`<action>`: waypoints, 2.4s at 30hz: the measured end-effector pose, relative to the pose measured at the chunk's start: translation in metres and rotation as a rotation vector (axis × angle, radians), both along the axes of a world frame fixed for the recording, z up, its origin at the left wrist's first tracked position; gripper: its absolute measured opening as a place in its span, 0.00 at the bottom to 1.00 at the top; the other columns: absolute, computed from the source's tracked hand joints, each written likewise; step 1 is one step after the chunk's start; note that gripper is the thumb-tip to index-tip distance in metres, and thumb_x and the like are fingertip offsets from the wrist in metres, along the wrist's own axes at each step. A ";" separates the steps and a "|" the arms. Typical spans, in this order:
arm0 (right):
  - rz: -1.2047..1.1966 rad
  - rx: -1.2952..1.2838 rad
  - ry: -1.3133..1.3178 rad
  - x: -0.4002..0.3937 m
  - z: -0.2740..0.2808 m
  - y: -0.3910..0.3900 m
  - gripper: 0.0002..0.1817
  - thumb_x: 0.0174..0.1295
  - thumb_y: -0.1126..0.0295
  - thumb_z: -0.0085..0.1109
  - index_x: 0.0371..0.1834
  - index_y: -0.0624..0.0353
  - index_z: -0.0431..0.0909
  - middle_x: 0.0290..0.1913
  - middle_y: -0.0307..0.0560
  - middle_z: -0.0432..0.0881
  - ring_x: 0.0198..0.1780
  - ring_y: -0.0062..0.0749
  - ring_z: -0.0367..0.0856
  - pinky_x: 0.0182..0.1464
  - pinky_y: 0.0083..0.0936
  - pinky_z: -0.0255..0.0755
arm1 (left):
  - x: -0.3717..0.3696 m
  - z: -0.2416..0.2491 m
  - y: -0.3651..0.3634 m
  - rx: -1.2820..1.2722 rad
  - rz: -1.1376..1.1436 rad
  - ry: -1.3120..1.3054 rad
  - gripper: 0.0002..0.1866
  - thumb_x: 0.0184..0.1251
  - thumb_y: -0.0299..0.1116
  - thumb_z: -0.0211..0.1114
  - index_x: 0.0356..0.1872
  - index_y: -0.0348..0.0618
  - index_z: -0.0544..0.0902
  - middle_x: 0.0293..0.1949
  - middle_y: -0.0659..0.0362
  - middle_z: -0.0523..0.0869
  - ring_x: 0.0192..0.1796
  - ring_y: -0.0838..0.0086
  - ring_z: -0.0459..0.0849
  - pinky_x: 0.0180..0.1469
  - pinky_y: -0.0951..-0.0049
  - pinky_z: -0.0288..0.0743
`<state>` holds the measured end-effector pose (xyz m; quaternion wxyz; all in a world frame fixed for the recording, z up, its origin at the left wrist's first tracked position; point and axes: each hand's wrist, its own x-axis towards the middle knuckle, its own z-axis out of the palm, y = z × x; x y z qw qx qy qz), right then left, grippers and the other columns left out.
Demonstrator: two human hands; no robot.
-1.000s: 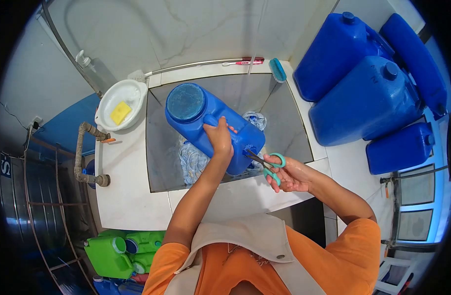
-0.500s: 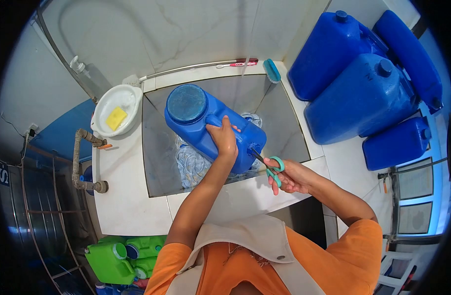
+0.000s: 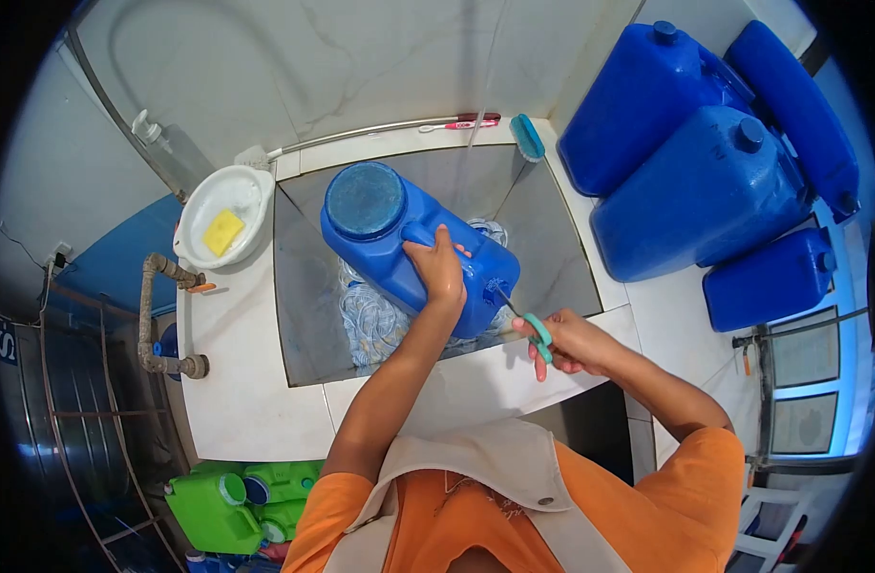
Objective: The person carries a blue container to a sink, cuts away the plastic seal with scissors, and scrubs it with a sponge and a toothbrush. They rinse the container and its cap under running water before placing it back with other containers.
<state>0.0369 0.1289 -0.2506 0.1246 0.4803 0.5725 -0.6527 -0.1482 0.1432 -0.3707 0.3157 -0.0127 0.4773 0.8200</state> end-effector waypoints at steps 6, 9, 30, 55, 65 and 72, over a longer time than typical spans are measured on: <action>-0.055 -0.095 0.009 0.000 0.016 0.006 0.34 0.52 0.37 0.60 0.22 0.64 0.75 0.15 0.54 0.77 0.06 0.17 0.55 0.09 0.15 0.46 | 0.003 0.001 0.002 0.008 -0.009 0.002 0.17 0.64 0.25 0.57 0.46 0.36 0.58 0.34 0.51 0.72 0.23 0.72 0.76 0.20 0.70 0.75; -0.096 -0.089 0.006 0.003 0.004 0.007 0.34 0.52 0.36 0.60 0.22 0.63 0.75 0.15 0.54 0.77 0.06 0.16 0.54 0.09 0.14 0.46 | 0.000 -0.001 0.004 0.007 0.008 0.032 0.17 0.64 0.25 0.57 0.46 0.35 0.58 0.35 0.51 0.72 0.23 0.72 0.76 0.20 0.70 0.75; -0.008 0.075 -0.057 0.005 -0.004 -0.002 0.32 0.54 0.39 0.59 0.19 0.62 0.74 0.11 0.50 0.75 0.06 0.18 0.58 0.09 0.17 0.50 | 0.011 0.002 0.007 -0.006 -0.002 0.037 0.16 0.66 0.26 0.57 0.45 0.36 0.58 0.34 0.51 0.72 0.25 0.73 0.76 0.24 0.71 0.76; 0.099 0.532 0.054 0.025 -0.072 -0.028 0.26 0.57 0.46 0.61 0.19 0.62 0.79 0.13 0.44 0.75 0.15 0.23 0.71 0.22 0.23 0.64 | 0.009 -0.004 -0.005 0.025 -0.013 0.010 0.17 0.66 0.26 0.56 0.48 0.37 0.57 0.38 0.51 0.72 0.24 0.72 0.76 0.23 0.71 0.76; -0.250 -0.081 0.261 0.015 -0.052 -0.022 0.24 0.61 0.49 0.60 0.19 0.58 0.75 0.12 0.43 0.73 0.07 0.13 0.54 0.11 0.14 0.42 | 0.015 -0.007 0.000 0.048 -0.014 0.034 0.16 0.66 0.26 0.56 0.46 0.42 0.57 0.35 0.53 0.71 0.26 0.72 0.75 0.25 0.69 0.76; -0.137 0.336 0.133 0.011 -0.064 -0.031 0.23 0.61 0.50 0.60 0.20 0.59 0.76 0.12 0.41 0.73 0.11 0.15 0.62 0.15 0.17 0.54 | 0.020 -0.005 0.000 0.055 0.016 -0.004 0.15 0.66 0.26 0.56 0.46 0.42 0.57 0.33 0.53 0.72 0.25 0.72 0.75 0.25 0.69 0.76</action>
